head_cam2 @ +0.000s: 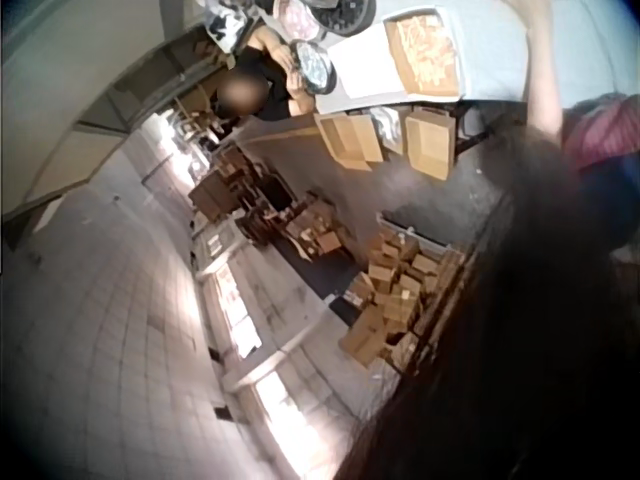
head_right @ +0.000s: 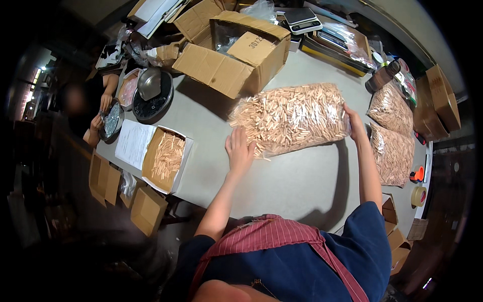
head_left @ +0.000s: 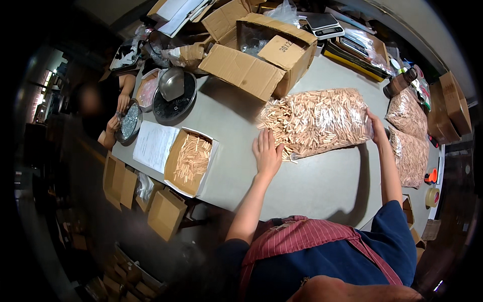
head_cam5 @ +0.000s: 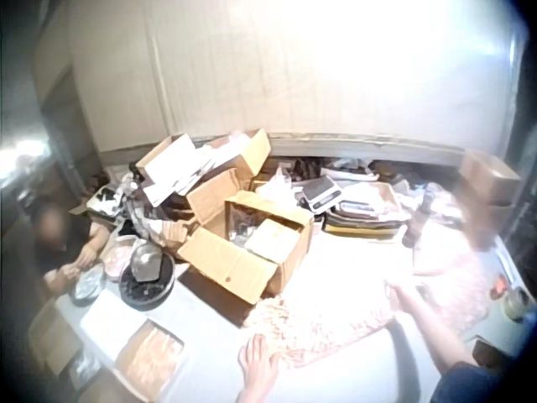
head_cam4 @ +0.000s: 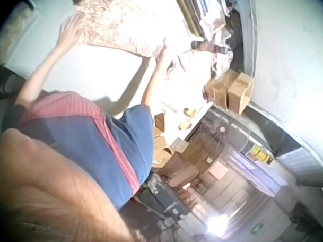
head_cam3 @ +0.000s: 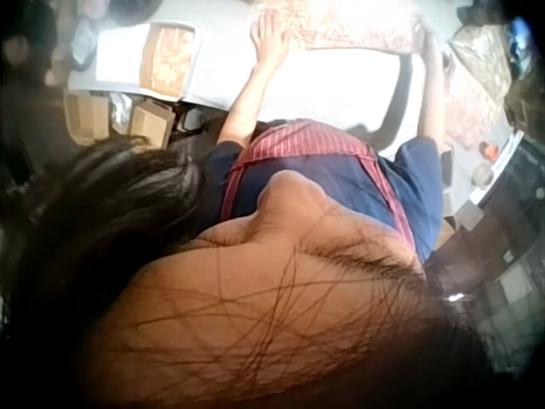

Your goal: The person walks to a table and opens a plastic bag containing small wooden sticks. They pour the sticks onto the table and use both hands to sort and gather them into a cardboard box.

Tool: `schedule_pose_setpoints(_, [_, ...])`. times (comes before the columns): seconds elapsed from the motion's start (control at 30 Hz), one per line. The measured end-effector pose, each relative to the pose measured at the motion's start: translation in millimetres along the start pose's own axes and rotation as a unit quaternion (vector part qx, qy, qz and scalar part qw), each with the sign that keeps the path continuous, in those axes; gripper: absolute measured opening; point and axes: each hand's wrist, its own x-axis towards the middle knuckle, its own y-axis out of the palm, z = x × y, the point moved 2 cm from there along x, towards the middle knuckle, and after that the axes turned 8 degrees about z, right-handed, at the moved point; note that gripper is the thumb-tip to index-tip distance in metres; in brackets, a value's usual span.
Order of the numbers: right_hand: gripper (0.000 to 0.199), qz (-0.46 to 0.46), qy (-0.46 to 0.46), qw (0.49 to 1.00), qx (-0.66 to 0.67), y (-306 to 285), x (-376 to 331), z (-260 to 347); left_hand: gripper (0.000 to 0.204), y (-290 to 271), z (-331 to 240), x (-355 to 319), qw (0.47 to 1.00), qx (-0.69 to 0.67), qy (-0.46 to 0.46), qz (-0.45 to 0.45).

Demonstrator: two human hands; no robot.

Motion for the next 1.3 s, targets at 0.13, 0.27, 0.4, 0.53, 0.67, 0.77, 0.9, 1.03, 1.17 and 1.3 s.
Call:
schedule_pose_setpoints(0.13, [0.045, 0.019, -0.070, 0.997, 0.002, 21, -13, 32, 0.067, 2, -2, 1, 1.000, -0.003, 0.016, -0.014])
schedule_pose_setpoints(0.27, [0.034, 0.030, -0.111, 0.993, 0.041, 87, -39, 64, 0.076, 0, -2, -1, 0.999, -0.001, 0.030, -0.032])
schedule_pose_setpoints(0.4, [0.026, 0.015, -0.146, 0.989, -0.014, 112, -51, 88, 0.088, -6, -4, -3, 0.999, -0.013, 0.046, -0.004])
schedule_pose_setpoints(0.53, [0.027, 0.001, -0.183, 0.981, -0.066, 135, -58, 106, 0.106, -8, -5, -5, 0.998, -0.016, 0.053, 0.029])
schedule_pose_setpoints(0.67, [0.027, -0.027, -0.189, 0.981, -0.032, 160, -63, 119, 0.128, -16, -9, -7, 0.994, -0.010, 0.052, 0.091])
schedule_pose_setpoints(0.77, [0.024, -0.022, -0.197, 0.980, -0.023, 185, -66, 130, 0.138, -15, -10, -7, 0.991, -0.004, 0.050, 0.124])
schedule_pose_setpoints(0.9, [0.027, 0.028, -0.187, 0.979, -0.073, 188, -60, 147, 0.139, -10, -12, -5, 0.990, 0.028, 0.061, 0.126])
schedule_pose_setpoints(1.03, [0.030, 0.018, -0.213, 0.975, -0.067, 211, -70, 160, 0.138, -5, -12, -4, 0.991, 0.051, 0.061, 0.103])
schedule_pose_setpoints(1.17, [0.032, -0.014, -0.235, 0.966, -0.110, 226, -76, 168, 0.139, -4, -14, -5, 0.994, 0.036, 0.067, 0.077])
schedule_pose_setpoints(1.3, [0.031, -0.035, -0.258, 0.958, -0.119, 227, -76, 167, 0.140, -5, -15, -6, 0.996, 0.020, 0.066, 0.061])
